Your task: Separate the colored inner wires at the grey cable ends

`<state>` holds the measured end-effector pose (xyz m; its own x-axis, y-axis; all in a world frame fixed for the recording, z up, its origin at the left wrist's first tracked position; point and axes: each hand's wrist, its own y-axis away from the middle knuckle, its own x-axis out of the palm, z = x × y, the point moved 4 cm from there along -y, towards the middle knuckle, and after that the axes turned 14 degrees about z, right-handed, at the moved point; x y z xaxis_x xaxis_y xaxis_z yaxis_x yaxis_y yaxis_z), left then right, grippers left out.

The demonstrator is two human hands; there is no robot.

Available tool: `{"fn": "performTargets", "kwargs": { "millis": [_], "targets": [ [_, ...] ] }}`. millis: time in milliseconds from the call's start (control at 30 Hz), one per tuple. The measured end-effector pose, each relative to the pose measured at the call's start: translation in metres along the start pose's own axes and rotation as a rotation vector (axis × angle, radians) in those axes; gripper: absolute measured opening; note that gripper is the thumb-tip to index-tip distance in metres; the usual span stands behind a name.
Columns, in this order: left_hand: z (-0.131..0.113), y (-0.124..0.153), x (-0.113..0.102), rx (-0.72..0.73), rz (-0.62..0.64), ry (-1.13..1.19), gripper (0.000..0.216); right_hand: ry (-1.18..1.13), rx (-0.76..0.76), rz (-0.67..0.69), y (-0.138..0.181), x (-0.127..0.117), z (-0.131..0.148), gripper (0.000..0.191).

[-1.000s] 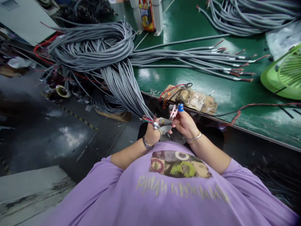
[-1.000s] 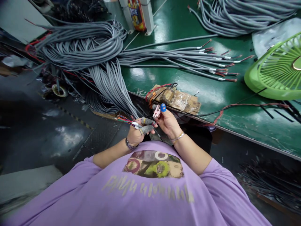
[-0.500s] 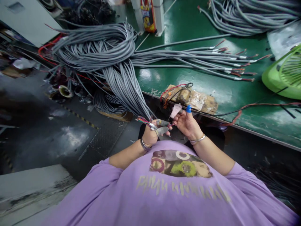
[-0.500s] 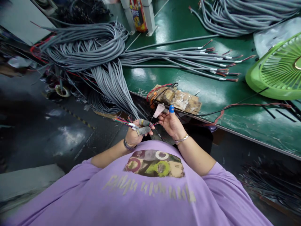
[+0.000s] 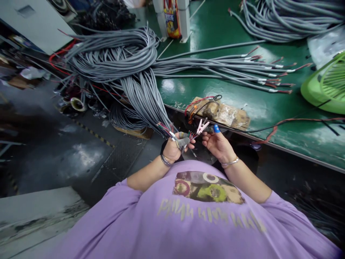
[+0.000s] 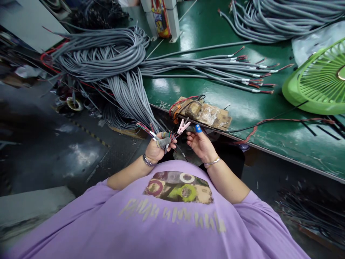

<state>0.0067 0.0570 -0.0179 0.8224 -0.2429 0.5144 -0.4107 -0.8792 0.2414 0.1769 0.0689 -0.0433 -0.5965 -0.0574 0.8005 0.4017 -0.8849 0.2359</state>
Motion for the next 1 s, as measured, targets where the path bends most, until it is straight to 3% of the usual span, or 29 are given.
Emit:
{"fn": "performTargets", "kwargs": {
  "millis": [300,500,700,867,1000],
  "targets": [
    [0.006,-0.001,0.008,-0.012,0.028,-0.281,0.041,0.323,-0.090,-0.021,0.011,-0.007,0.006,0.039],
    [0.012,-0.001,0.015,0.046,0.088,-0.587,0.036,0.633,-0.092,0.192,0.036,0.020,0.002,0.026],
    [0.017,0.003,0.013,0.027,0.167,-0.975,0.037,0.843,-0.312,0.113,0.044,0.032,-0.002,0.022],
    [0.018,0.007,0.011,0.013,0.203,-1.058,0.037,0.838,-0.305,0.070,0.043,0.025,-0.005,0.018],
    [0.021,0.012,0.009,0.002,0.235,-0.931,0.026,0.772,-0.288,0.042,0.045,0.020,-0.007,0.014]
  ]
}}
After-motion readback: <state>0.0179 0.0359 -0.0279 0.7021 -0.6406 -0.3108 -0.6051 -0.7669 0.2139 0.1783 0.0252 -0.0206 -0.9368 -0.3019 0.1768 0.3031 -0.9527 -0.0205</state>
